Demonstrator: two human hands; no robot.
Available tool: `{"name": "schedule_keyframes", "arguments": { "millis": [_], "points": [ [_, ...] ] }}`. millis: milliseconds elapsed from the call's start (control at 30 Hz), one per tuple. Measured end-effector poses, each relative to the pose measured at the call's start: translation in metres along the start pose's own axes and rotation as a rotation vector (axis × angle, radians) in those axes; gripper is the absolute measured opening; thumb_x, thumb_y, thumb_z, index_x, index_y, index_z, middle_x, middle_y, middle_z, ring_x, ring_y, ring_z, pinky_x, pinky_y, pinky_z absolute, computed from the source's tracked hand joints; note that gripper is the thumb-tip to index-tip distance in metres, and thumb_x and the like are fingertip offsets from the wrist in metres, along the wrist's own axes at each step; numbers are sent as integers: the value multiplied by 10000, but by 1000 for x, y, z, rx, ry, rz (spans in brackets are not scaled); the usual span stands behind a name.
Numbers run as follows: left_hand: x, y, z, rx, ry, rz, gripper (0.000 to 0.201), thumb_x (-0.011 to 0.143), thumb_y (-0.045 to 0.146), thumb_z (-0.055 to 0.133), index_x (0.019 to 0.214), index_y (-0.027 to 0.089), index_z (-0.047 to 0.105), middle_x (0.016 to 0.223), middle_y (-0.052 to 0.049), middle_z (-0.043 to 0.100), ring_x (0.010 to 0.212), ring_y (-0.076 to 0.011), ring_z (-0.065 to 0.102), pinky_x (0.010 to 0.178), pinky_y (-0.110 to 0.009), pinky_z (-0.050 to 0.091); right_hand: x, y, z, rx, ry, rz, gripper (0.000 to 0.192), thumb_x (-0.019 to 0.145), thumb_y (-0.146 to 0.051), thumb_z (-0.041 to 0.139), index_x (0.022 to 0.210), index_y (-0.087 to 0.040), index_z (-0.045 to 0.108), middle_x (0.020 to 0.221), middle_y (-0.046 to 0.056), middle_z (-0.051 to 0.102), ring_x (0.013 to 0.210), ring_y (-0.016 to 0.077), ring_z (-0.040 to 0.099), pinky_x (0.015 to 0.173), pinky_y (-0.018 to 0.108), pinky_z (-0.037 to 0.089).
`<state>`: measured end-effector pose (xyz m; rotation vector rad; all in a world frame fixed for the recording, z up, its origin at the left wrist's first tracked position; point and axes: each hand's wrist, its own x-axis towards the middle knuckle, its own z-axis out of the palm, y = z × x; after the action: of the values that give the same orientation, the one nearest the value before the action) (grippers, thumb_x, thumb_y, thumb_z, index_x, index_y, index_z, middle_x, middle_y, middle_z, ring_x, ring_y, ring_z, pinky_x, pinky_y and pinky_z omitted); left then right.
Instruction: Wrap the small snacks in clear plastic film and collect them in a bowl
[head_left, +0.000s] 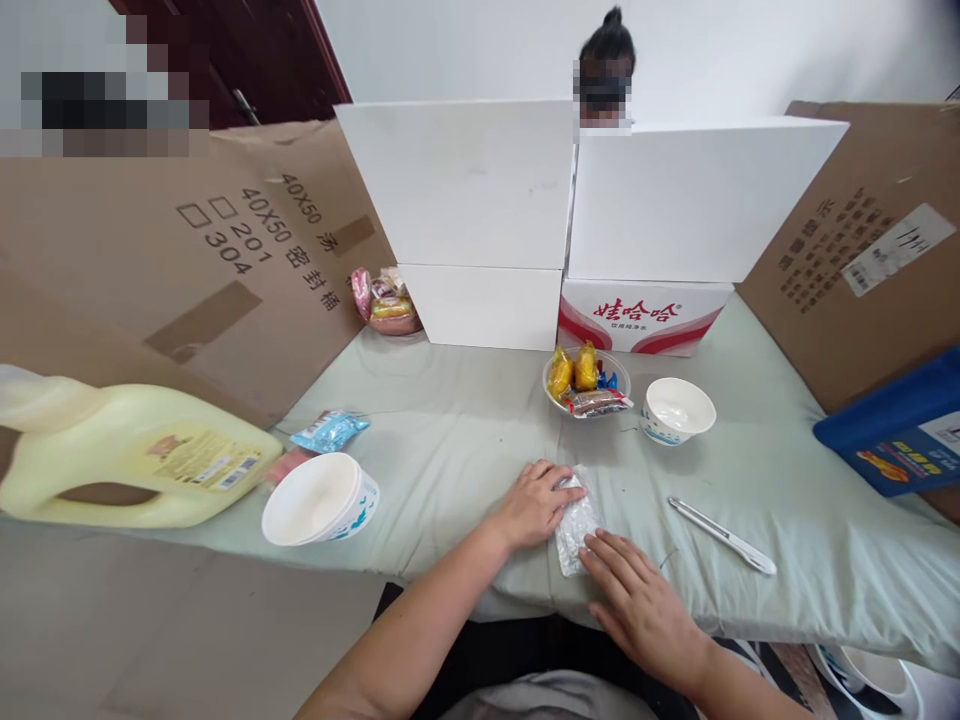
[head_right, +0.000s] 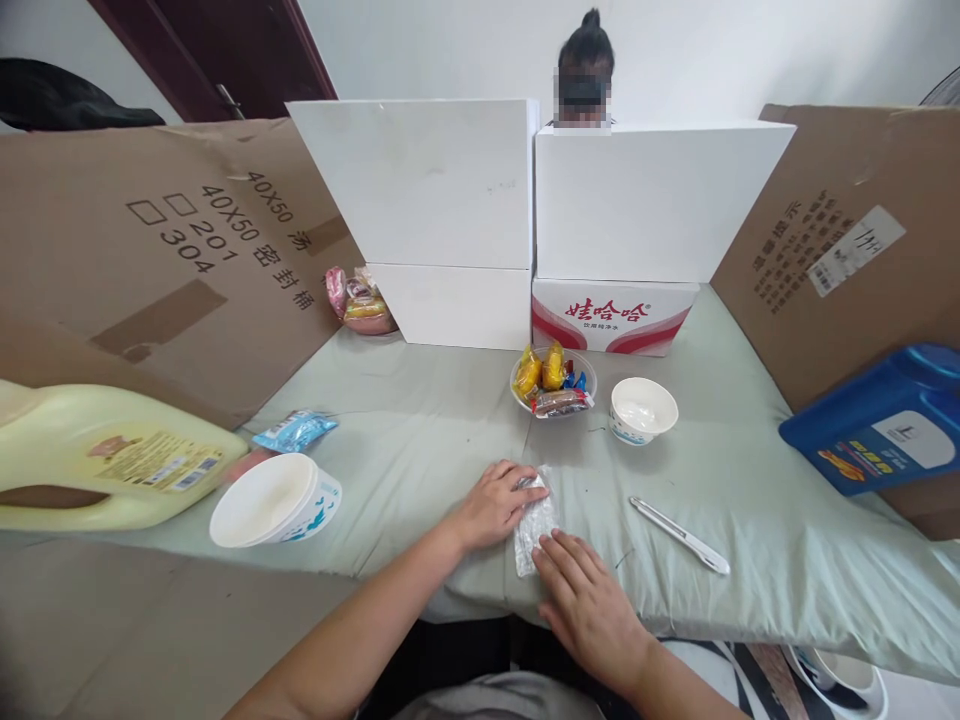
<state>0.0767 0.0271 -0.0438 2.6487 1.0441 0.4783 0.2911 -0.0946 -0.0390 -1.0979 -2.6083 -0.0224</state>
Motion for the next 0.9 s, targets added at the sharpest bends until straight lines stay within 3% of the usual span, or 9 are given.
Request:
{"name": "schedule_keyframes", "arguments": {
  "millis": [233, 400, 700, 833, 900],
  "points": [
    [-2, 3, -2, 38, -17, 30, 346, 891, 277, 581, 1228, 342, 625, 1257, -42, 546, 1113, -262, 438, 945, -416, 379, -1, -10, 16, 61, 48, 47, 421, 886, -98, 462, 1288, -198, 538, 1190, 83, 651, 1024, 216, 591, 897, 380, 464],
    [-2, 2, -4, 8, -17, 60, 333, 888, 319, 605, 1220, 315, 634, 1247, -59, 536, 1120, -265, 435, 962, -423, 374, 7, -10, 9, 152, 78, 147, 269, 904, -186, 531, 1163, -224, 591, 1119, 64, 645, 1016, 229, 570, 907, 391, 453],
    [-3, 1, -2, -24, 13, 44, 326, 864, 298, 637, 1190, 305, 657, 1235, -69, 520, 1169, -287, 398, 988, -446, 368, 4, -18, 14, 251, 79, 100, 253, 904, -100, 466, 1078, -209, 614, 919, 47, 634, 843, 188, 547, 795, 349, 467],
    [-2, 1, -1, -32, 32, 30, 312, 875, 258, 613, 1178, 309, 664, 1225, -67, 526, 1161, -276, 409, 992, -443, 372, 16, -12, 0, 301, 61, 61, 255, 898, -78, 422, 1013, -206, 610, 959, 66, 643, 981, 212, 569, 911, 399, 449],
    [-2, 1, 0, -35, 27, 29, 309, 872, 254, 613, 1172, 305, 668, 1219, -70, 528, 1158, -274, 414, 990, -445, 374, 24, -6, -8, 346, 10, 72, 264, 903, -72, 391, 1005, -202, 597, 975, 67, 651, 984, 199, 588, 892, 360, 464]
  ]
}}
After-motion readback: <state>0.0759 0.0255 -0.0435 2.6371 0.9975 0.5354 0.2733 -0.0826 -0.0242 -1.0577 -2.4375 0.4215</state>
